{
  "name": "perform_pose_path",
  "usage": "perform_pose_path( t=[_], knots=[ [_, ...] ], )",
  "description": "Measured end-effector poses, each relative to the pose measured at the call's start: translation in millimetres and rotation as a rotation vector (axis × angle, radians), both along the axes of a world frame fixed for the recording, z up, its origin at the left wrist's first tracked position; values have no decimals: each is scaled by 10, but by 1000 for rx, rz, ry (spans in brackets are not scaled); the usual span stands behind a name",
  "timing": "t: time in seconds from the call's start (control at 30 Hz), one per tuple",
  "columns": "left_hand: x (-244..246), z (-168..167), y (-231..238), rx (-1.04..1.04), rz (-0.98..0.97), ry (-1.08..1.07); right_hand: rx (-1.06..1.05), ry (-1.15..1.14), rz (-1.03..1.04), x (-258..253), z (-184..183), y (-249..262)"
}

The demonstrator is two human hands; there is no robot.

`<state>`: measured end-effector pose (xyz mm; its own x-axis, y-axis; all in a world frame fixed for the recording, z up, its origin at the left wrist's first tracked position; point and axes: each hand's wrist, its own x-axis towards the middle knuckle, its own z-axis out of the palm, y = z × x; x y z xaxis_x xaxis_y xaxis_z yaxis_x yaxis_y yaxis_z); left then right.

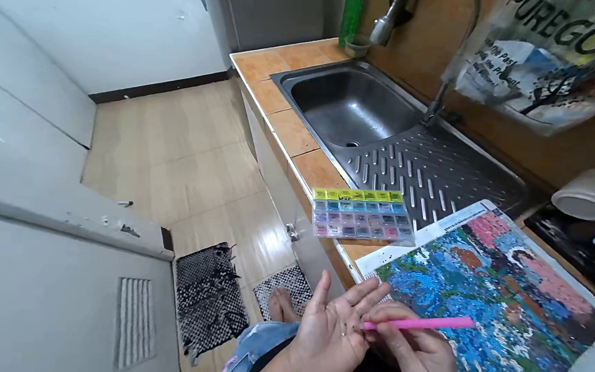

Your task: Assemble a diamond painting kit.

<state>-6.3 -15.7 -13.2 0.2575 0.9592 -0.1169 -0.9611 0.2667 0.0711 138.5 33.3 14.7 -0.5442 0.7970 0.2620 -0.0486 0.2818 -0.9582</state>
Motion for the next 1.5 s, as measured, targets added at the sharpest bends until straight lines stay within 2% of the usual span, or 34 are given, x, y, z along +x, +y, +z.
perform_pose_path(
  t=[1.07,1.5],
  knots=[
    [20,54,27,-46,25,-34,176,-44,77,-28,-62,30],
    [29,63,22,-52,-10,-24,52,-65,37,-54,2,-26]
  ],
)
